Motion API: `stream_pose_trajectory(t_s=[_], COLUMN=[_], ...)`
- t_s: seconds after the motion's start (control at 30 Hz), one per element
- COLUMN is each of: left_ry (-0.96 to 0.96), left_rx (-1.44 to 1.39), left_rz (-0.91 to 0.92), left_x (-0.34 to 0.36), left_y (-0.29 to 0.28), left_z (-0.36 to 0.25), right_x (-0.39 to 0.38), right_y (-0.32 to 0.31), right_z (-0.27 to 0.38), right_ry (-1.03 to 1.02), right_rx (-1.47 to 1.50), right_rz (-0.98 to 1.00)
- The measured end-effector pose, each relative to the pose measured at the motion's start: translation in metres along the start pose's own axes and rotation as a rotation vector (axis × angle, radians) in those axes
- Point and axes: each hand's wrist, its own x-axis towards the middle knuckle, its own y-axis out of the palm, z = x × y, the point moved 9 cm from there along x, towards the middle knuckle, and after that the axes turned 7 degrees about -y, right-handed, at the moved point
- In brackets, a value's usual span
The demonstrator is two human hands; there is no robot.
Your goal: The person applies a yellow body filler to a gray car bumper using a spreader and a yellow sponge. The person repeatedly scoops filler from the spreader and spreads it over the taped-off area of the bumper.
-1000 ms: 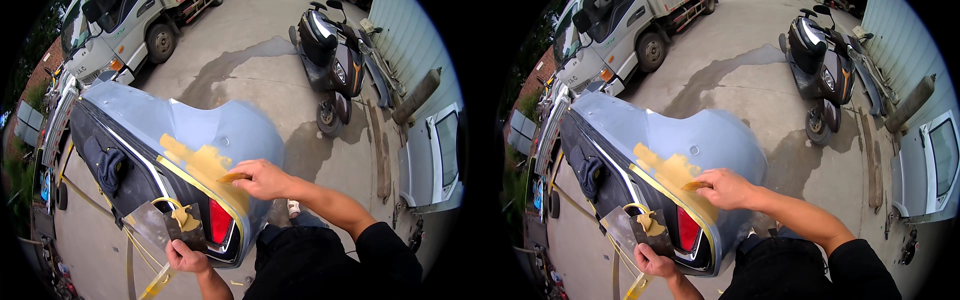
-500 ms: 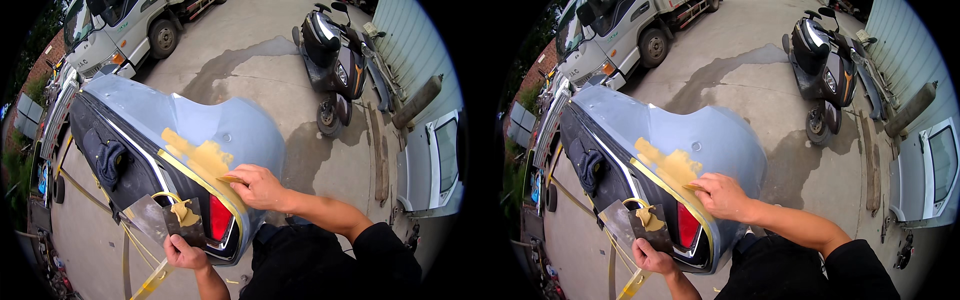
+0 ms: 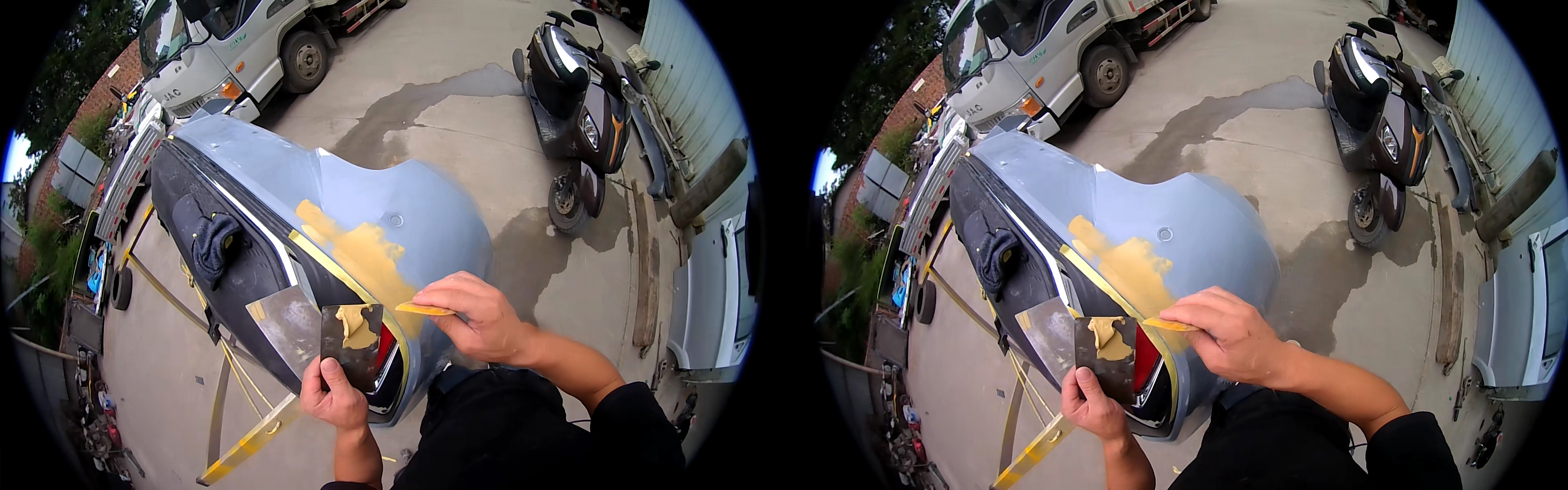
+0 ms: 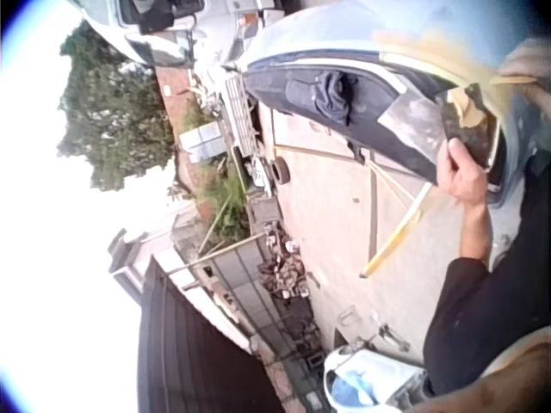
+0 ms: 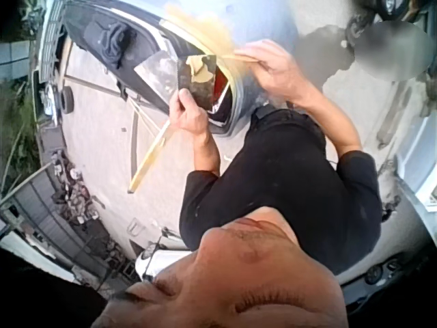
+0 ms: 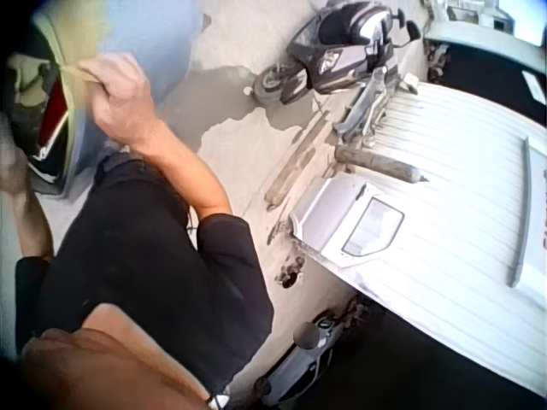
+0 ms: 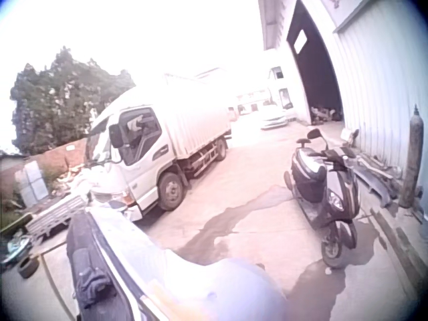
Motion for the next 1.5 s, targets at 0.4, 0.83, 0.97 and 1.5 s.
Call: stream_pose_trajectory(t_s=[0.4,0.83,0.97,1.5], left_ry=[-0.116,-0.065,-0.076,-0.052], left_rx=[0.006,-0.042,-0.042,-0.019], left_rz=[0.166,-0.209,-0.213,-0.167], left_x=[-0.016,0.023,0.019,0.019], left_y=[0.037,-0.035,-0.036,-0.035], left_z=[-0.01,0.032,0.038,0.039], right_x=[-0.016,0.0,0.009,0.017], right_y=[0.014,0.017,0.025,0.019], right_z=[0.044,-0.095,-0.101,-0.1], right_ry=[-0.496,0.405,0.384,0.431], right_rx=[-0.384,-0.086,-0.238,-0.143], right_rz=[0.014,0.037,0.065,0.038])
